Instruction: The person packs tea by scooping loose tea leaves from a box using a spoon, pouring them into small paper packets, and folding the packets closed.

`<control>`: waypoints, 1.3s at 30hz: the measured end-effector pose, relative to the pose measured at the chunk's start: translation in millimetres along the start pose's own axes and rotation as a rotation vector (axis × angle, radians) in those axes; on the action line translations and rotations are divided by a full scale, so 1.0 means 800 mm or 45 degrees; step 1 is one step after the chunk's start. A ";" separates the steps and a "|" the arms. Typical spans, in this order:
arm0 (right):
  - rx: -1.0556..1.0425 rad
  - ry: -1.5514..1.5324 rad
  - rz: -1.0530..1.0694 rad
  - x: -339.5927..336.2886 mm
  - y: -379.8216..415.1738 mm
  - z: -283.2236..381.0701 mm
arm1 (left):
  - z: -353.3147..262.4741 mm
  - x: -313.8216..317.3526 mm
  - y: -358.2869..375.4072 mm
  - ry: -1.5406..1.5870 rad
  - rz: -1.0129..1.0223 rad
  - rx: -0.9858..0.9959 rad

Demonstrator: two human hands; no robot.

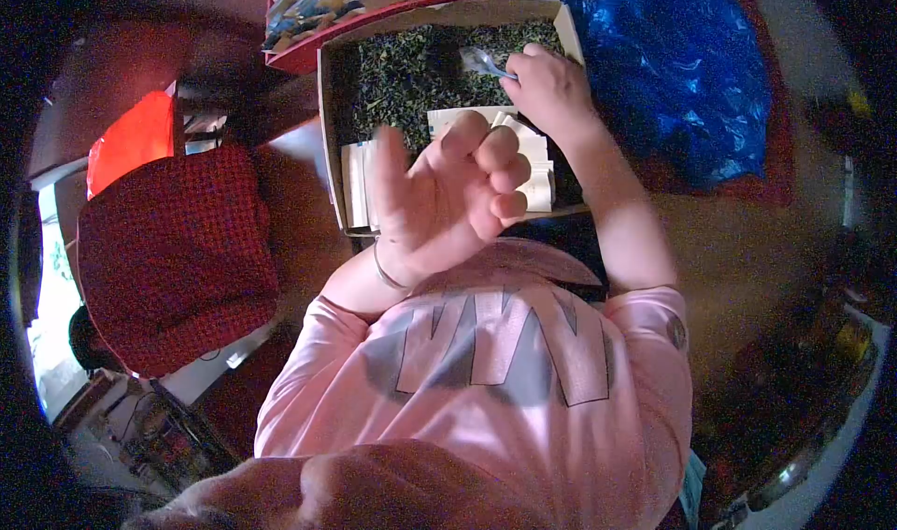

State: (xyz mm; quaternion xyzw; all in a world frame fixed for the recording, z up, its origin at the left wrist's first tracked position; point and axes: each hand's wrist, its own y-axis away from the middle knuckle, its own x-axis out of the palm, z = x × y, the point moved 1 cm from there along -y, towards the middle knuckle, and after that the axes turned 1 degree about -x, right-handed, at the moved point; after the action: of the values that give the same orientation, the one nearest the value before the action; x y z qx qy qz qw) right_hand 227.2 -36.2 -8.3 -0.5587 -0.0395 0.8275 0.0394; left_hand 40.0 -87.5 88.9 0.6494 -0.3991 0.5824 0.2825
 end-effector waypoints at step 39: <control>-0.143 -0.056 -0.306 0.009 0.004 -0.004 | 0.004 0.069 0.055 -1.113 0.190 0.594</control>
State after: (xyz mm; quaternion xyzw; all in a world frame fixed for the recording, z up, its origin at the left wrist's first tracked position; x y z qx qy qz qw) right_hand 227.5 -38.7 -16.9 -0.5331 -0.1532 0.8253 0.1062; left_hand 4.3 -123.4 138.4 0.8482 -0.3847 0.3481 -0.1065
